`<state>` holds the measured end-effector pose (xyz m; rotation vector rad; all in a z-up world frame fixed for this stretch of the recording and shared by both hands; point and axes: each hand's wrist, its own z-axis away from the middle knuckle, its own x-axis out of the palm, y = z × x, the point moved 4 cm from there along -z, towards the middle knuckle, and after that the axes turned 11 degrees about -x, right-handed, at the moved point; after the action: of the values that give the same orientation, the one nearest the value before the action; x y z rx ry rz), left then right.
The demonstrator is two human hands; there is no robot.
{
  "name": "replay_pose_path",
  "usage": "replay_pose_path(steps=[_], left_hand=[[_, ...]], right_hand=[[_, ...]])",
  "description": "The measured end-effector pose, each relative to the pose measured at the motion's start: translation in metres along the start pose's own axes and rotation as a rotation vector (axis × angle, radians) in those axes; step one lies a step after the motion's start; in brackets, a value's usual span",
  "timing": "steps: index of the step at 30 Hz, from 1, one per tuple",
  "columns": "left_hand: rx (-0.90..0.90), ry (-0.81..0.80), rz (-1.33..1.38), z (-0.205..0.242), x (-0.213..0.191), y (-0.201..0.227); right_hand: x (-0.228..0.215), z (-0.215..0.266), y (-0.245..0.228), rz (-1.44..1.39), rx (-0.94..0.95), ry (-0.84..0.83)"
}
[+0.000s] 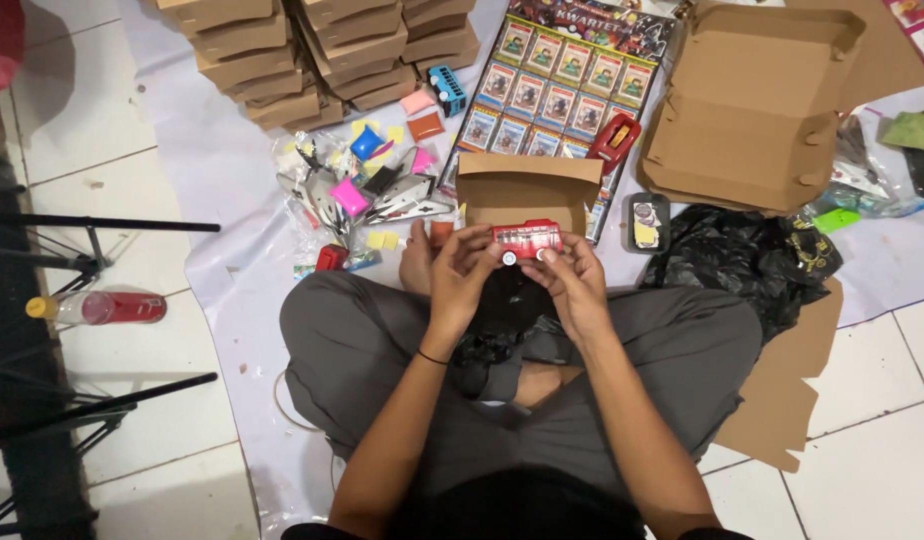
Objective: The person folds a small cardboard box and packs a toy car wrapped in plastic inside it.
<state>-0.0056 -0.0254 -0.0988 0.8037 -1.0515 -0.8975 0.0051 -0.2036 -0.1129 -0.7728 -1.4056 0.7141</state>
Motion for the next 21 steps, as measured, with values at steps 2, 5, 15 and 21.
replay_pose_path(steps=[2, 5, 15, 21], left_hand=[[0.013, 0.001, 0.007, 0.005, 0.003, 0.008], [0.025, 0.029, 0.013, 0.011, 0.005, 0.016], [0.016, -0.084, -0.072, 0.012, 0.015, -0.003], [-0.028, -0.122, 0.015, 0.015, 0.014, -0.004]], right_hand=[[0.002, 0.001, 0.000, -0.012, 0.000, 0.010], [0.010, 0.004, -0.004, -0.008, -0.023, 0.045], [0.029, 0.021, -0.029, 0.748, -0.568, 0.091], [0.049, 0.031, -0.037, 0.929, -0.766, -0.008]])
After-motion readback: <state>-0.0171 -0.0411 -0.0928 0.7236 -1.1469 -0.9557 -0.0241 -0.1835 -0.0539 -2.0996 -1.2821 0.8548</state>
